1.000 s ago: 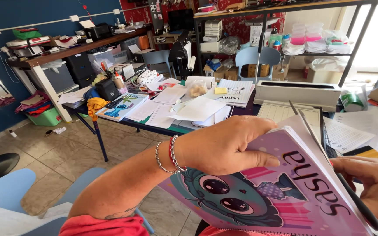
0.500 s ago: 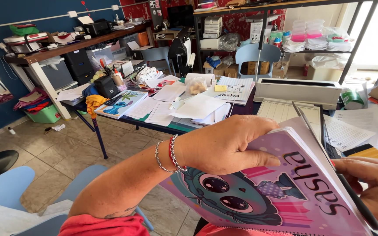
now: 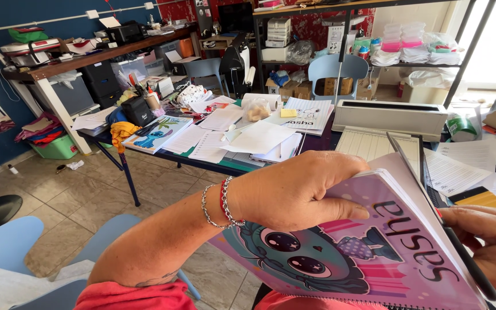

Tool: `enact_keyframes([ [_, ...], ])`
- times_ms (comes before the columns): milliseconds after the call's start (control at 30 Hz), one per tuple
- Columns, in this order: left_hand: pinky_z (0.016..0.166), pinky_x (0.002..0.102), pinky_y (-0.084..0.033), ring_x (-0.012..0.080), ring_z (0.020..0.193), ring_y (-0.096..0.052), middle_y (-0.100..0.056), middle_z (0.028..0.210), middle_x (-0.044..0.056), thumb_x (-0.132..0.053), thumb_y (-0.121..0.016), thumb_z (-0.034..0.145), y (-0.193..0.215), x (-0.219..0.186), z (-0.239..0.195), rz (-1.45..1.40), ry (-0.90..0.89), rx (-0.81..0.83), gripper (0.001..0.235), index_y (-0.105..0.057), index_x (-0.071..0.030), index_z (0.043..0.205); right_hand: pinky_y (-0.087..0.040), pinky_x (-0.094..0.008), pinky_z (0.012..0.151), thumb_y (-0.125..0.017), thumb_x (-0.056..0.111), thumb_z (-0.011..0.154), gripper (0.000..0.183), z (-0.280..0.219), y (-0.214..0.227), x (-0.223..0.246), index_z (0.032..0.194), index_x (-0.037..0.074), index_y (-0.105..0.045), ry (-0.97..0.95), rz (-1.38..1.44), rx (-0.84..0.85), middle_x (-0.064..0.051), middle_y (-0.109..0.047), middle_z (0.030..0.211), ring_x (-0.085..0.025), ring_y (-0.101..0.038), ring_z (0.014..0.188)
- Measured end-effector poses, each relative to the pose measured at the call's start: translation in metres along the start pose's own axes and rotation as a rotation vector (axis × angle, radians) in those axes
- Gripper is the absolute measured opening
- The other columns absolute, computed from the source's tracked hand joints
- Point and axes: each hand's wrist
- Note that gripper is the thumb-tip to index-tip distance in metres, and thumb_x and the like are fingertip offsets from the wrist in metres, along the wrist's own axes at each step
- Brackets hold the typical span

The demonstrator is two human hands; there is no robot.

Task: Finish a spiral-bound notebook by smoothing the cover and trimming the edges with scissors

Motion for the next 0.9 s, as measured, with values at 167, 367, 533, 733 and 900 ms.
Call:
enact_keyframes([
  [167,0.069,0.035,-0.042,0.0196,0.074,-0.051,-0.057,0.087,0.002,-0.033,-0.057,0.100,-0.001,0.001,0.000,0.018,-0.009,-0.011,0.022,-0.056,-0.011,0.103,-0.043,-0.028,0.042,-0.085,0.038,0.055,0.044,0.003,0.001,0.008,0.086,0.007,-0.080,0.010,0.021,0.002,-0.005,-0.064,0.054,-0.014,-0.050,0.048],
  [367,0.072,0.034,-0.042,0.0187,0.076,-0.048,-0.054,0.087,0.000,-0.030,-0.058,0.101,0.000,0.005,-0.003,0.025,-0.049,-0.035,0.019,-0.054,-0.012,0.102,-0.046,-0.031,0.044,-0.093,0.030,0.050,0.052,0.006,0.007,-0.004,0.095,0.007,-0.085,-0.121,-0.052,0.042,-0.006,-0.068,0.053,-0.015,-0.049,0.049],
  [533,0.078,0.032,-0.048,0.0172,0.083,-0.057,-0.062,0.098,0.000,-0.028,-0.060,0.102,0.000,0.009,-0.005,-0.007,-0.019,-0.028,0.018,-0.058,-0.013,0.112,-0.055,-0.025,0.060,-0.093,0.009,0.057,0.050,0.003,0.007,-0.051,0.106,0.012,-0.085,-0.152,0.043,0.046,-0.007,-0.070,0.071,-0.013,-0.059,0.054],
  [733,0.080,0.030,-0.050,0.0163,0.086,-0.060,-0.064,0.102,0.002,-0.025,-0.061,0.103,-0.001,0.010,-0.009,-0.050,-0.015,-0.026,0.020,-0.060,-0.010,0.117,-0.047,-0.029,0.068,-0.082,0.008,0.063,0.057,0.007,0.023,-0.079,0.120,0.000,-0.080,-0.262,0.340,0.077,-0.015,-0.069,0.072,-0.020,-0.061,0.069],
  [900,0.086,0.036,-0.052,0.0243,0.096,-0.066,-0.067,0.109,0.006,-0.029,-0.057,0.103,-0.013,0.021,-0.018,-0.001,-0.008,-0.025,0.026,-0.058,-0.011,0.122,-0.056,-0.034,0.071,-0.084,0.040,0.037,0.096,-0.007,0.024,-0.040,0.127,0.006,-0.082,-0.255,0.282,0.199,-0.014,-0.073,0.079,-0.024,-0.068,0.064],
])
Point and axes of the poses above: each hand's wrist, its own z-axis towards the middle knuckle, its own y-axis out of the back of the hand, x = y × z
